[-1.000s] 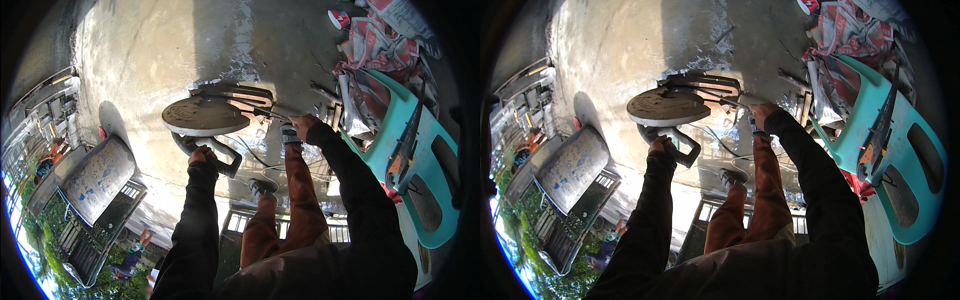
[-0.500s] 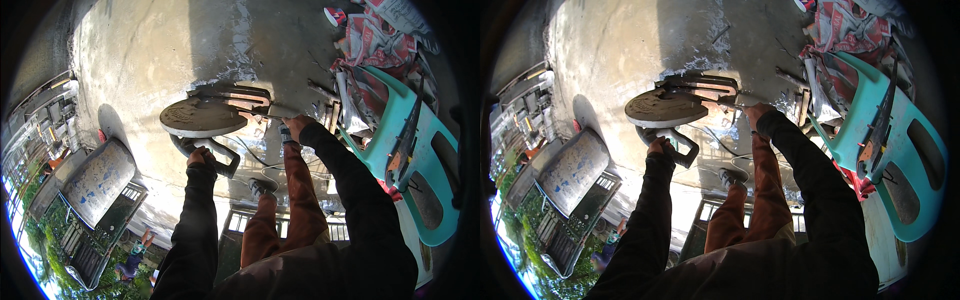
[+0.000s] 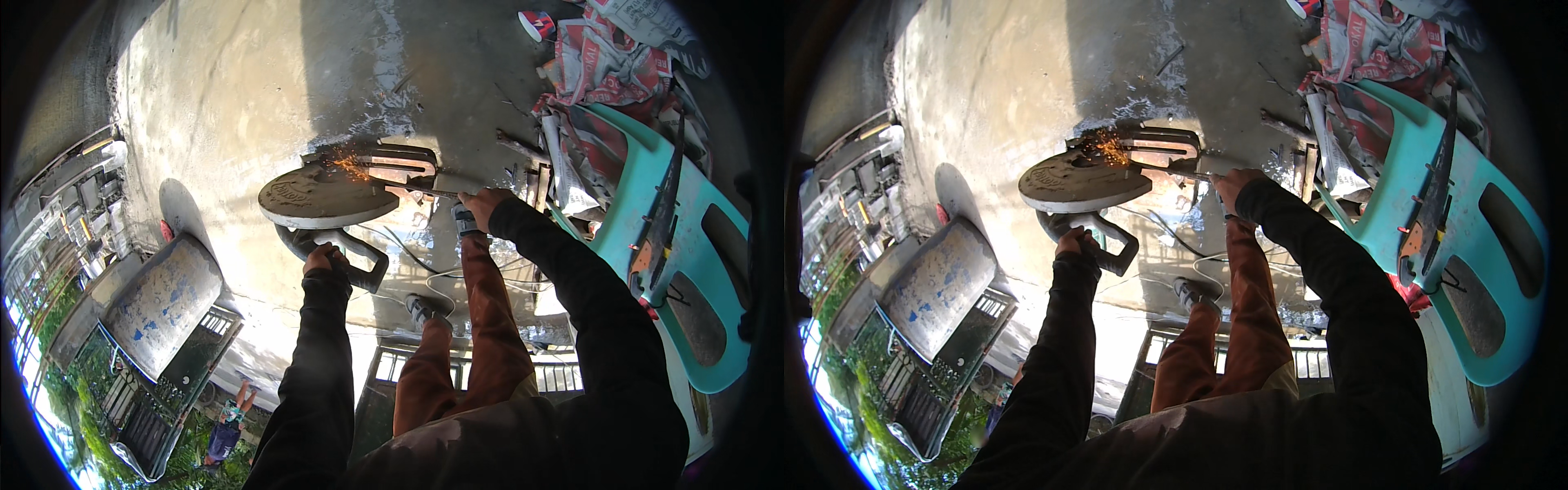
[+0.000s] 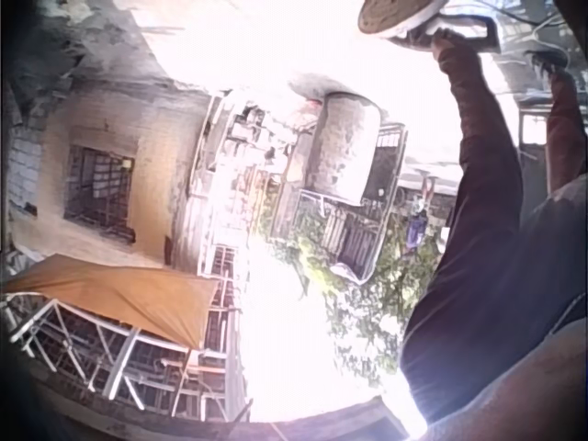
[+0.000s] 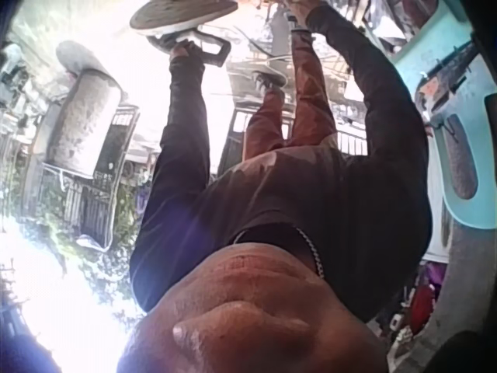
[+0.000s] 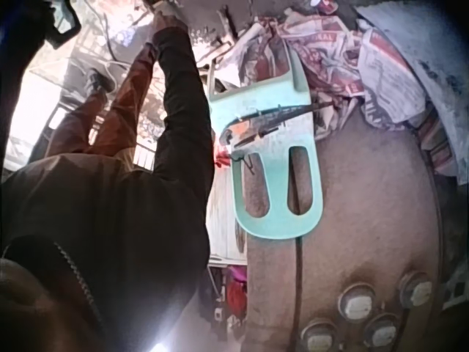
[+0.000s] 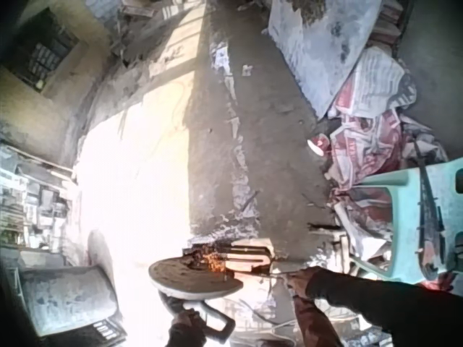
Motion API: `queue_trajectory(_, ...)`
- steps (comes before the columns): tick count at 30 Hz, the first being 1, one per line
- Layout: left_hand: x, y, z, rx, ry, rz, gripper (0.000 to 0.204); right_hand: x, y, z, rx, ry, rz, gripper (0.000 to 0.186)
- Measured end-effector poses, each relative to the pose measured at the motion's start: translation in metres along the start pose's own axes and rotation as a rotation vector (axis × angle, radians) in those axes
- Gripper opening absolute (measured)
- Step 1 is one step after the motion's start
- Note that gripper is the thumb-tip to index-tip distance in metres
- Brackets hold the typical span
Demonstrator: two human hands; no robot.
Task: The person uses a handheld angle grinder to cut a metal bar clamped on a small workbench. They position the bar, start the grinder, and cut through the metal, producing sparks. The person then repositions the bar and continues cutting.
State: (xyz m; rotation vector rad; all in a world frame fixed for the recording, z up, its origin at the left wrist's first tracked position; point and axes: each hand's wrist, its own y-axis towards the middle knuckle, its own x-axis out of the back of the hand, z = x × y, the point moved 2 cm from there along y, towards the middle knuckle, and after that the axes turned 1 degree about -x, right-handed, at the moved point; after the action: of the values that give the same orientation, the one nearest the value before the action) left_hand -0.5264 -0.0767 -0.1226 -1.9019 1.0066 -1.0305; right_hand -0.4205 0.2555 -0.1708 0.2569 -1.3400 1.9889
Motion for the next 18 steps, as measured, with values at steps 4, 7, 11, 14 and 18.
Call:
queue_trajectory(4, 0.0019, 0.0018, -0.0002, -0.018, 0.004, -0.013, 0.010, -0.0003, -0.0001, 0.0001, -0.001, -0.014, 0.027, 0.038)
queue_trajectory(7, 0.0034, 0.0041, 0.0001, -0.007, 0.023, 0.038, 0.009, -0.0030, 0.0001, 0.0003, 0.005, -0.024, 0.005, 0.038)
queue_trajectory(11, 0.0050, 0.0077, 0.0013, 0.010, 0.030, 0.007, 0.009, -0.0031, -0.0034, -0.0016, 0.013, -0.007, -0.006, 0.040)
queue_trajectory(14, 0.0052, 0.0083, 0.0014, 0.002, 0.033, 0.013, 0.010, 0.0007, -0.0062, -0.0042, 0.021, -0.019, 0.032, 0.045)
queue_trajectory(18, 0.0043, 0.0068, 0.0012, 0.011, 0.024, 0.033, 0.010, 0.0029, -0.0091, -0.0073, 0.029, -0.049, 0.058, 0.056)
